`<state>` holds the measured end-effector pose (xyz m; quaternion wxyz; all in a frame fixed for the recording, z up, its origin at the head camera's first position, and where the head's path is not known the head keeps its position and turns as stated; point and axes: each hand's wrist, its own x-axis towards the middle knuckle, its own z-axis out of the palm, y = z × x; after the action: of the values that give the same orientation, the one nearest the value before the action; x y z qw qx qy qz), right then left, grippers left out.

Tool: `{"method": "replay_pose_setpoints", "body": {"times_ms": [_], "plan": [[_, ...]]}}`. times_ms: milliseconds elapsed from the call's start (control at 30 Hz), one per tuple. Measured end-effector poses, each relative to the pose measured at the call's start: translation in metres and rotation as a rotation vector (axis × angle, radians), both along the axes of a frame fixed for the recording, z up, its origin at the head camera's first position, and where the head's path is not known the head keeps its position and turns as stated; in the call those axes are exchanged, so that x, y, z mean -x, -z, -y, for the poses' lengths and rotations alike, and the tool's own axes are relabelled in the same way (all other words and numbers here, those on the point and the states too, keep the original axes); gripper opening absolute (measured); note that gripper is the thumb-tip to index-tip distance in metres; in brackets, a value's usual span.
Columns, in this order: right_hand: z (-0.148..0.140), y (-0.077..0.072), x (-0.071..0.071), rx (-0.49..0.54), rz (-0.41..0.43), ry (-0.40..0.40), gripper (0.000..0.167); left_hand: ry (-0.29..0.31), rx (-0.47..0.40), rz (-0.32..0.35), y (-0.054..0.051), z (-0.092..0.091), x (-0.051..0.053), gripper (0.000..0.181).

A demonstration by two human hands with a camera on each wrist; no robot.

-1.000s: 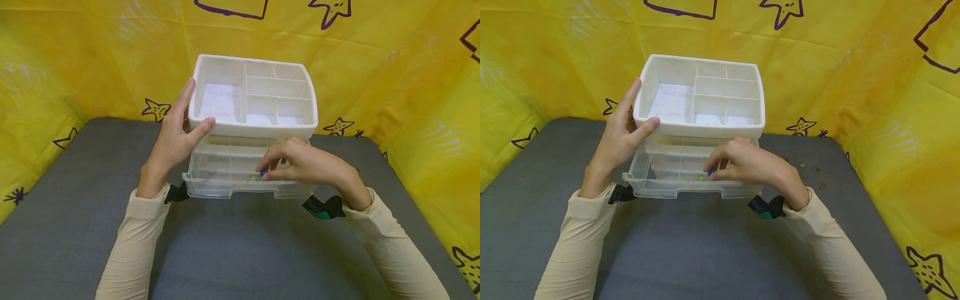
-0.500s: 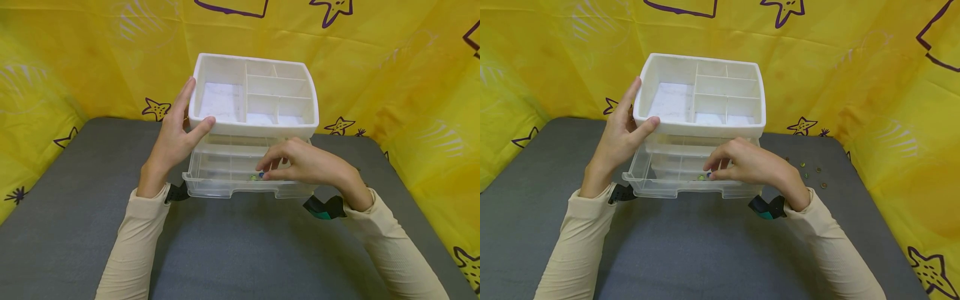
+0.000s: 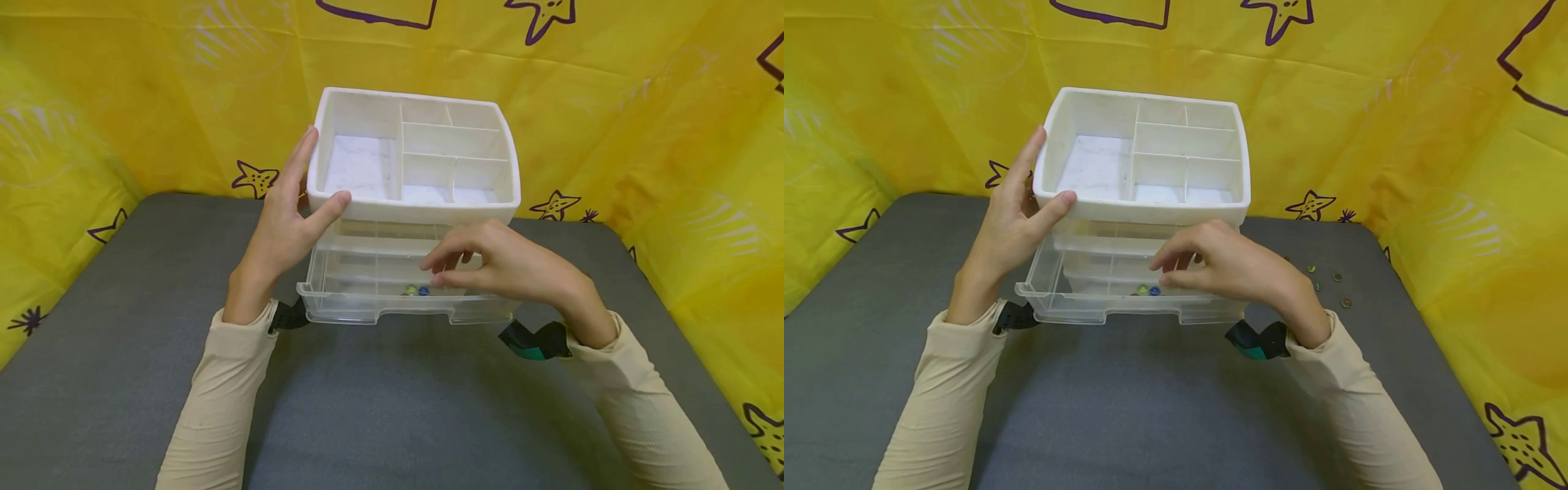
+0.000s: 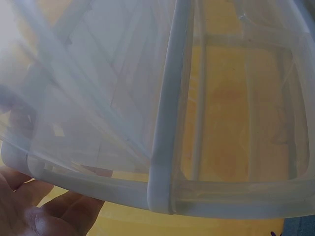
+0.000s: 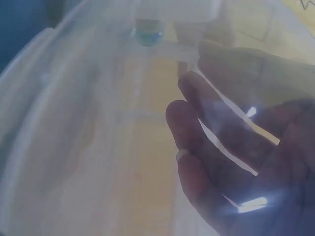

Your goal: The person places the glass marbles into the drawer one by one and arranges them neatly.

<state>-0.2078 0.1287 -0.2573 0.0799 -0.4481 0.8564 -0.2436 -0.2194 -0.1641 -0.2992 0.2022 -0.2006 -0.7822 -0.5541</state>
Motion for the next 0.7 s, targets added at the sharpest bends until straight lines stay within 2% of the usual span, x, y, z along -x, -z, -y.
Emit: {"method": "replay_pose_setpoints", "body": {"times_ms": [300,567,700], "plan": [[-0.012,-0.003,-0.001,0.116,-0.01,0.0,0.019,0.001,0.001,0.005,-0.001,0.0,0.0,0.078],[-0.021,0.001,-0.005,0.201,-0.117,0.004,0.022,-0.001,0.0,-0.007,0.0,0.0,0.0,0.078],[-0.025,0.004,-0.009,0.241,-0.152,0.033,0.026,0.0,-0.003,-0.006,0.0,0.0,0.001,0.078]]}}
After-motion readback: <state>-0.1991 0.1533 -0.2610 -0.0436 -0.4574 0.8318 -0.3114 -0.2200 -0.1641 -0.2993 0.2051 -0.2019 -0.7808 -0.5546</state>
